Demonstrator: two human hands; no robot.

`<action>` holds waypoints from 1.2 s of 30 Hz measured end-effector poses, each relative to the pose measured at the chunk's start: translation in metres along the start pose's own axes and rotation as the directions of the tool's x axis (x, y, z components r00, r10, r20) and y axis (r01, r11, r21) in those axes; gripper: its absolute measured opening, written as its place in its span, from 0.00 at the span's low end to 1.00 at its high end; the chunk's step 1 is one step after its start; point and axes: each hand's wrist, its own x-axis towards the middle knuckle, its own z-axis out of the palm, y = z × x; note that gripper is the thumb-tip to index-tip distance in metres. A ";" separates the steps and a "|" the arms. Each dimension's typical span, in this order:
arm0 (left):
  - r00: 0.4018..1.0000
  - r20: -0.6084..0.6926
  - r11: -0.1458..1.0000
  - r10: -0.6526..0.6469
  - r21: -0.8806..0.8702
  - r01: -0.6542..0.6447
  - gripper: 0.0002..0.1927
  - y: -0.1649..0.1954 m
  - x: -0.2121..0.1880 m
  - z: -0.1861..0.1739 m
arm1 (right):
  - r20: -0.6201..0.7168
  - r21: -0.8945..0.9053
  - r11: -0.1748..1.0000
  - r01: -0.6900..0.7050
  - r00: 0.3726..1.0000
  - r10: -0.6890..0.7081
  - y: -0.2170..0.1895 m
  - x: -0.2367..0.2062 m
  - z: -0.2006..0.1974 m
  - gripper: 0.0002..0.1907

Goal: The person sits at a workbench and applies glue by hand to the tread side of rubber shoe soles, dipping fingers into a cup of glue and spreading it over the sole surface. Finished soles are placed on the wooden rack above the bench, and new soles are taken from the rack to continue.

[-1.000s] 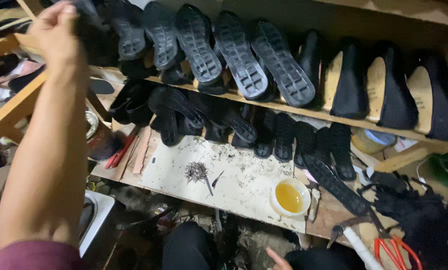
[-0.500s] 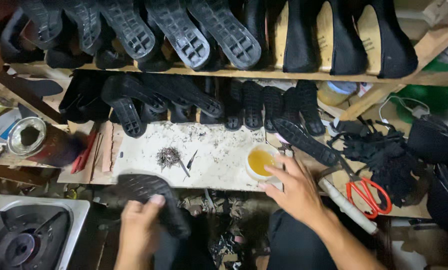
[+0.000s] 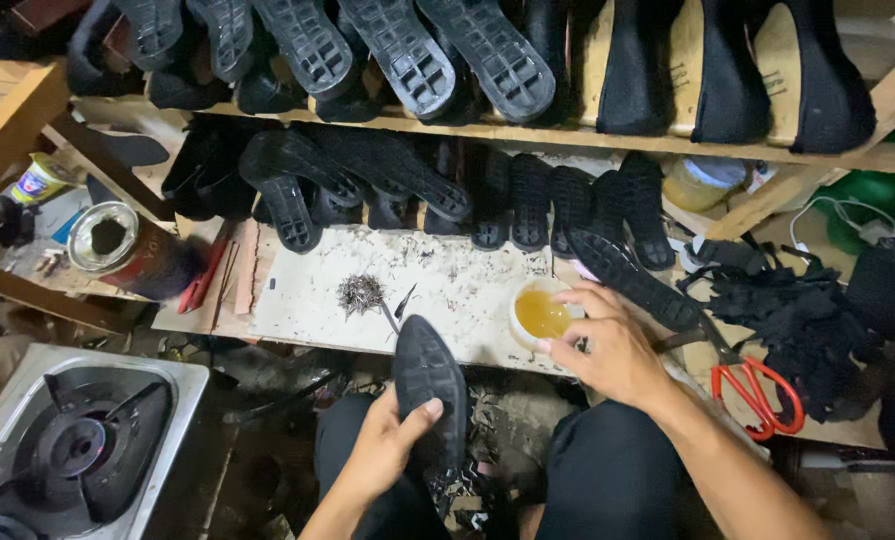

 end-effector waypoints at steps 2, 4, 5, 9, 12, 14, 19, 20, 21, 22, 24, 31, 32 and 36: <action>0.993 0.062 0.992 -0.097 -0.080 0.101 0.22 0.009 0.000 0.010 | -0.007 0.248 0.958 0.146 0.989 -0.149 -0.012 -0.009 -0.002 0.12; 0.979 0.148 0.982 -0.140 -0.104 0.156 0.24 0.014 -0.003 0.022 | -0.009 0.420 0.882 0.216 0.972 -0.234 -0.027 -0.018 -0.004 0.10; 0.970 0.199 0.984 -0.136 -0.090 0.156 0.25 0.017 -0.004 0.028 | 0.005 0.472 0.854 0.219 0.968 -0.250 -0.035 -0.022 -0.005 0.13; 0.967 0.245 0.995 -0.065 -0.061 0.082 0.26 0.020 -0.006 0.042 | -0.086 0.544 0.787 0.291 0.952 -0.293 -0.055 -0.029 -0.004 0.20; 0.961 0.271 0.993 -0.058 -0.080 0.083 0.27 0.019 -0.007 0.045 | -0.158 0.460 0.816 0.349 0.937 -0.312 -0.058 -0.027 0.003 0.22; 0.966 0.259 0.996 -0.024 -0.074 0.045 0.27 0.017 -0.008 0.047 | -0.163 0.449 0.831 0.330 0.944 -0.287 -0.060 -0.029 0.010 0.24; 0.992 0.119 0.987 0.041 -0.162 -0.021 0.25 0.013 -0.005 0.049 | -0.213 0.329 0.832 0.447 0.894 -0.395 -0.066 -0.045 0.019 0.23; 0.993 0.107 0.987 0.042 -0.160 -0.024 0.25 0.013 -0.004 0.048 | -0.209 0.304 0.825 0.477 0.878 -0.431 -0.066 -0.048 0.020 0.24; 0.994 0.097 0.987 0.041 -0.159 -0.026 0.24 0.013 -0.003 0.049 | -0.204 0.278 0.817 0.505 0.862 -0.464 -0.067 -0.049 0.020 0.24; 0.994 0.101 0.985 0.050 -0.167 -0.032 0.23 0.012 -0.003 0.049 | -0.235 0.237 0.829 0.507 0.857 -0.458 -0.067 -0.050 0.020 0.23; 0.992 0.115 0.983 0.061 -0.177 -0.040 0.22 0.012 -0.003 0.052 | -0.300 0.155 0.851 0.501 0.845 -0.443 -0.068 -0.050 0.022 0.21; 0.991 -0.121 0.928 0.062 -0.357 -0.102 0.19 0.024 0.008 0.055 | -0.255 0.077 0.821 0.566 0.807 -0.533 -0.079 -0.060 0.033 0.22; 0.987 -0.152 0.918 0.060 -0.379 -0.114 0.18 0.025 0.009 0.055 | -0.259 0.145 0.830 0.538 0.830 -0.493 -0.081 -0.063 0.035 0.21; 0.984 -0.167 0.856 0.064 -0.498 -0.140 0.20 0.023 0.008 0.055 | -0.013 0.584 0.800 0.139 0.987 -0.162 -0.093 -0.063 0.040 0.30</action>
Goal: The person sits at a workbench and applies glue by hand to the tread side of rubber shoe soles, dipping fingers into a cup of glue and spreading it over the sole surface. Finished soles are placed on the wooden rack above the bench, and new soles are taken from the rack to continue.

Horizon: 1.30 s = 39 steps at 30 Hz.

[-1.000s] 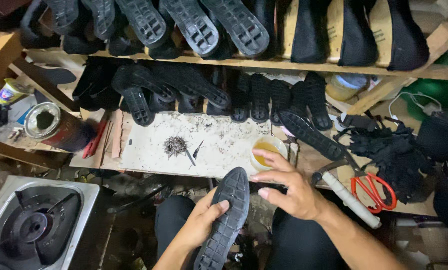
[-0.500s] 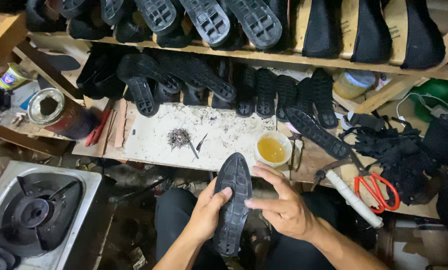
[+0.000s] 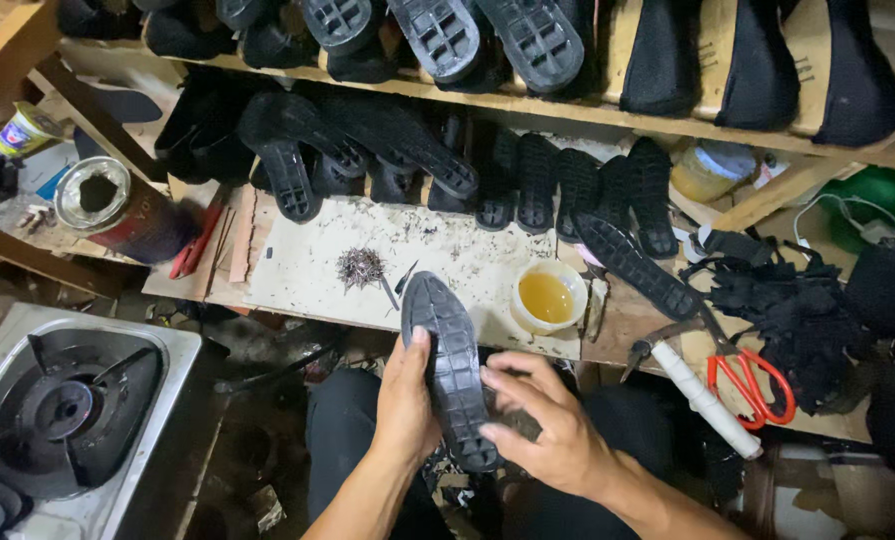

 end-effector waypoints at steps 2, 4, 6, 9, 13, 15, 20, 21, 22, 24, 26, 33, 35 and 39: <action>0.991 0.094 0.993 -0.093 0.077 0.085 0.21 0.000 -0.002 -0.006 | -0.008 -0.080 0.993 -0.084 0.996 0.084 -0.001 0.006 0.000 0.30; 0.974 0.162 0.965 -0.158 0.232 0.118 0.21 0.000 -0.004 -0.015 | -0.015 -0.136 0.975 -0.178 0.984 0.178 0.003 0.014 -0.007 0.29; 0.958 0.202 0.890 -0.203 0.447 0.094 0.26 -0.002 -0.003 -0.024 | -0.021 -0.167 0.944 -0.284 0.958 0.285 0.012 0.026 -0.025 0.28; 0.955 0.211 0.899 -0.206 0.425 0.101 0.23 -0.004 -0.001 -0.035 | -0.098 -0.674 0.739 0.010 0.990 -0.103 0.032 0.046 -0.055 0.23; 0.938 0.185 0.926 -0.294 0.297 0.232 0.20 0.000 0.001 -0.041 | -0.078 -0.765 0.640 -0.064 0.997 0.007 0.049 0.058 -0.075 0.16; 0.932 0.175 0.919 -0.318 0.299 0.258 0.21 0.004 0.000 -0.041 | -0.132 -0.701 0.711 -0.060 0.990 -0.047 0.047 0.055 -0.073 0.12; 0.925 0.265 0.903 -0.272 0.404 0.149 0.33 0.008 -0.001 -0.034 | -0.004 -0.395 0.913 0.099 0.994 -0.109 0.024 0.038 -0.049 0.14; 0.923 0.266 0.902 -0.279 0.401 0.157 0.34 0.007 -0.001 -0.031 | 0.028 -0.326 0.938 0.118 0.993 -0.115 0.020 0.035 -0.043 0.19; 0.916 0.284 0.904 -0.283 0.398 0.156 0.34 0.007 -0.001 -0.030 | 0.027 -0.296 0.948 0.118 0.993 -0.115 0.017 0.034 -0.036 0.20; 0.906 0.314 0.908 -0.285 0.390 0.151 0.33 0.008 0.000 -0.028 | 0.032 -0.232 0.965 0.122 0.993 -0.118 0.014 0.030 -0.025 0.22; 0.913 0.312 0.913 -0.262 0.387 0.129 0.33 0.011 0.001 -0.026 | 0.045 -0.342 0.910 0.234 0.971 -0.233 0.013 0.026 -0.018 0.21; 0.924 0.224 0.930 -0.311 0.274 0.246 0.27 0.021 0.002 -0.023 | 0.075 -0.351 0.833 0.428 0.899 -0.431 0.017 0.018 -0.026 0.21; 0.916 0.244 0.923 -0.319 0.298 0.242 0.27 0.019 0.004 -0.020 | 0.034 -0.448 0.807 0.385 0.909 -0.415 0.018 0.021 -0.025 0.24; 0.948 0.233 0.948 -0.218 0.283 0.149 0.26 0.018 0.007 -0.021 | 0.020 -0.486 0.769 0.415 0.885 -0.465 0.017 0.020 -0.018 0.19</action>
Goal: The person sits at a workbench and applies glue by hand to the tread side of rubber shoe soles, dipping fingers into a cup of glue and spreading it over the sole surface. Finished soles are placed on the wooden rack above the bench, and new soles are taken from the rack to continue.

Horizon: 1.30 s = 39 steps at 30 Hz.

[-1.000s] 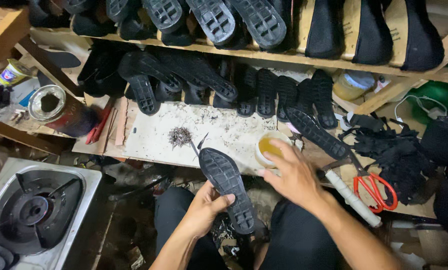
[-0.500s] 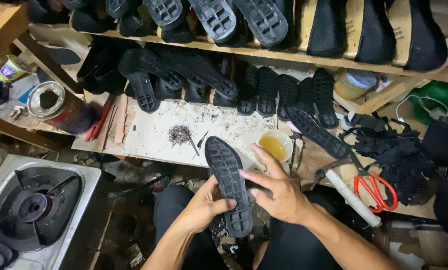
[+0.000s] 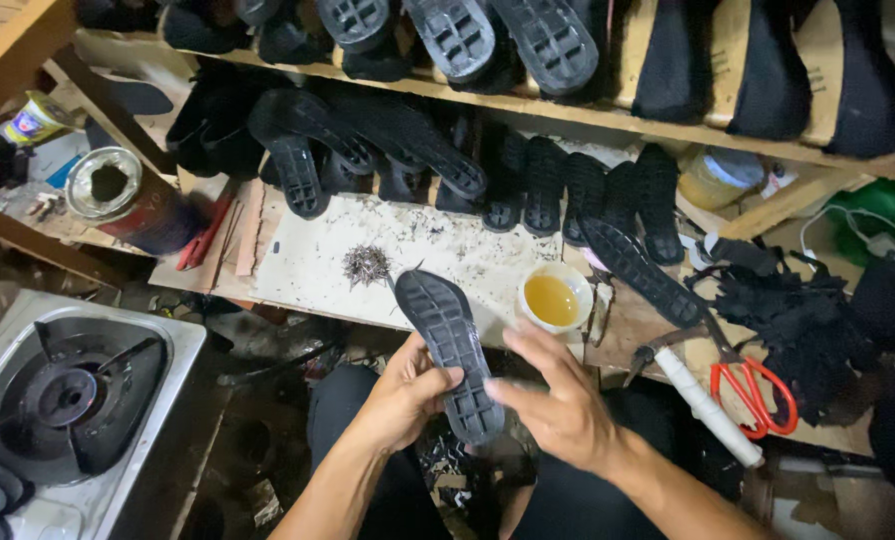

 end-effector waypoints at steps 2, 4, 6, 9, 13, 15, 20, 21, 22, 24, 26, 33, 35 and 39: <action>0.999 -0.036 0.999 0.017 -0.046 -0.018 0.24 0.001 0.001 -0.003 | -0.032 -0.074 0.993 0.092 0.995 -0.095 -0.006 -0.004 0.000 0.17; 0.997 -0.050 0.995 0.051 -0.083 -0.056 0.22 0.000 0.002 -0.004 | -0.031 -0.153 0.974 0.165 0.985 -0.172 -0.013 -0.009 -0.002 0.16; 0.993 -0.041 0.988 0.108 -0.110 -0.112 0.20 0.000 0.004 -0.001 | -0.001 -0.236 0.945 0.224 0.973 -0.231 -0.020 -0.013 -0.001 0.19; 0.979 -0.132 0.973 0.154 -0.154 -0.174 0.20 -0.001 0.004 0.009 | 0.025 -0.118 0.971 0.208 0.978 -0.206 -0.031 -0.017 0.006 0.19; 0.947 -0.090 0.951 0.308 0.035 -0.306 0.24 -0.007 -0.003 0.026 | -0.124 0.320 0.896 -0.307 0.924 0.361 -0.029 -0.013 0.022 0.24; 0.930 0.029 0.916 0.367 0.161 -0.367 0.29 -0.013 -0.012 0.026 | 0.068 0.696 0.551 -0.461 0.806 0.588 -0.018 -0.008 0.024 0.34; 0.969 0.235 0.993 0.071 -0.112 -0.045 0.28 -0.021 -0.027 -0.022 | 0.192 0.820 0.287 -0.495 0.711 0.677 0.010 -0.004 -0.010 0.42; 0.972 0.234 0.984 0.003 -0.173 0.038 0.28 -0.023 -0.028 -0.033 | 0.160 0.830 0.322 -0.455 0.747 0.645 0.013 -0.002 -0.015 0.41; 0.978 0.197 0.960 -0.070 -0.252 0.119 0.25 -0.026 -0.029 -0.041 | 0.189 0.804 0.340 -0.488 0.752 0.631 0.014 0.000 -0.020 0.40; 0.965 0.146 0.876 -0.219 -0.406 0.260 0.22 -0.030 -0.028 -0.052 | 0.242 0.747 0.384 -0.542 0.761 0.602 0.015 0.005 -0.025 0.38; 0.919 0.356 0.905 -0.168 -0.314 0.287 0.25 -0.032 -0.020 -0.051 | 0.374 0.667 0.358 -0.653 0.710 0.597 0.012 0.010 -0.025 0.37; 0.964 0.202 0.964 -0.174 0.232 0.125 0.28 -0.043 -0.011 -0.013 | 0.321 0.089 0.815 -0.573 0.791 0.521 0.023 0.033 -0.019 0.25; 0.983 0.135 0.976 -0.127 0.193 0.100 0.26 -0.046 -0.008 -0.008 | 0.179 -0.167 0.877 -0.450 0.861 0.476 0.040 0.041 -0.018 0.25; 0.994 0.082 0.986 -0.071 0.153 0.058 0.23 -0.050 -0.008 -0.012 | 0.287 -0.437 0.822 -0.366 0.809 0.513 0.072 0.040 -0.018 0.36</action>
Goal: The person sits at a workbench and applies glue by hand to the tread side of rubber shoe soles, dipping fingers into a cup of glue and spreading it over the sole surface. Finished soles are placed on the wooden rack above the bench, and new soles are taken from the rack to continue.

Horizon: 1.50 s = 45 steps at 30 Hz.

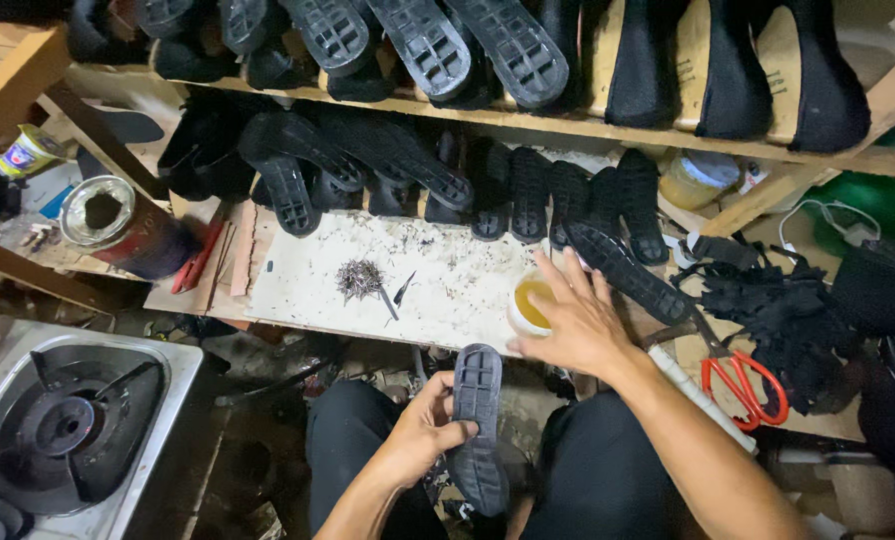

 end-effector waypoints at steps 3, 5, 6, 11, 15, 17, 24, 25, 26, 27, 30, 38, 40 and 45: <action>1.000 -0.028 0.998 -0.001 -0.064 -0.001 0.24 0.000 -0.002 -0.007 | -0.141 0.055 0.996 0.065 0.988 -0.057 0.013 -0.007 0.008 0.27; 0.998 -0.055 0.997 0.003 -0.080 -0.007 0.23 0.004 -0.002 -0.012 | -0.206 0.097 0.995 0.037 0.978 -0.016 0.015 -0.017 0.011 0.19; 0.998 -0.067 0.996 0.001 -0.088 -0.007 0.23 0.006 -0.003 -0.012 | -0.236 0.120 0.993 0.019 0.972 0.010 0.013 -0.022 0.011 0.15; 0.999 -0.030 0.984 -0.009 -0.176 0.004 0.30 0.019 -0.002 -0.001 | -0.331 0.283 0.939 0.198 0.939 -0.099 -0.022 -0.059 0.013 0.12; 1.000 0.010 0.973 -0.012 -0.229 0.014 0.34 0.027 -0.002 0.012 | -0.402 0.113 0.888 0.446 0.838 -0.369 -0.043 -0.075 0.020 0.22; 0.999 0.048 0.978 0.009 -0.207 0.001 0.34 0.030 -0.003 0.016 | -0.416 0.006 0.915 0.403 0.833 -0.364 -0.041 -0.072 0.021 0.23; 0.981 0.196 0.998 -0.002 -0.056 0.013 0.34 0.032 -0.011 0.020 | -0.424 0.075 0.910 0.409 0.839 -0.341 -0.025 -0.064 0.013 0.27; 0.983 0.182 0.998 0.034 -0.067 -0.022 0.34 0.031 -0.011 0.019 | -0.430 0.131 0.915 0.381 0.854 -0.294 -0.028 -0.065 0.015 0.27; 0.984 0.166 0.995 0.071 -0.077 -0.059 0.33 0.029 -0.011 0.019 | -0.432 0.187 0.916 0.355 0.867 -0.248 -0.033 -0.066 0.018 0.26; 0.983 0.148 0.991 0.111 -0.087 -0.099 0.32 0.028 -0.010 0.018 | -0.431 0.242 0.913 0.330 0.879 -0.203 -0.038 -0.067 0.022 0.26; 0.985 0.022 0.984 0.170 -0.066 -0.168 0.32 0.022 -0.008 0.007 | -0.371 0.370 0.856 0.361 0.902 -0.220 -0.051 -0.075 0.034 0.25; 0.989 -0.145 0.960 -0.007 -0.279 -0.034 0.20 0.015 -0.002 -0.009 | -0.292 0.218 0.954 0.206 0.946 -0.138 -0.014 -0.053 0.020 0.12; 0.988 -0.150 0.979 -0.028 -0.205 -0.003 0.25 0.015 -0.005 -0.006 | -0.239 0.132 0.984 0.118 0.967 -0.083 -0.001 -0.040 0.014 0.15; 0.970 -0.242 0.999 0.004 -0.047 -0.016 0.32 0.019 -0.009 -0.006 | -0.180 0.060 0.998 0.000 0.984 0.011 0.005 -0.024 0.004 0.12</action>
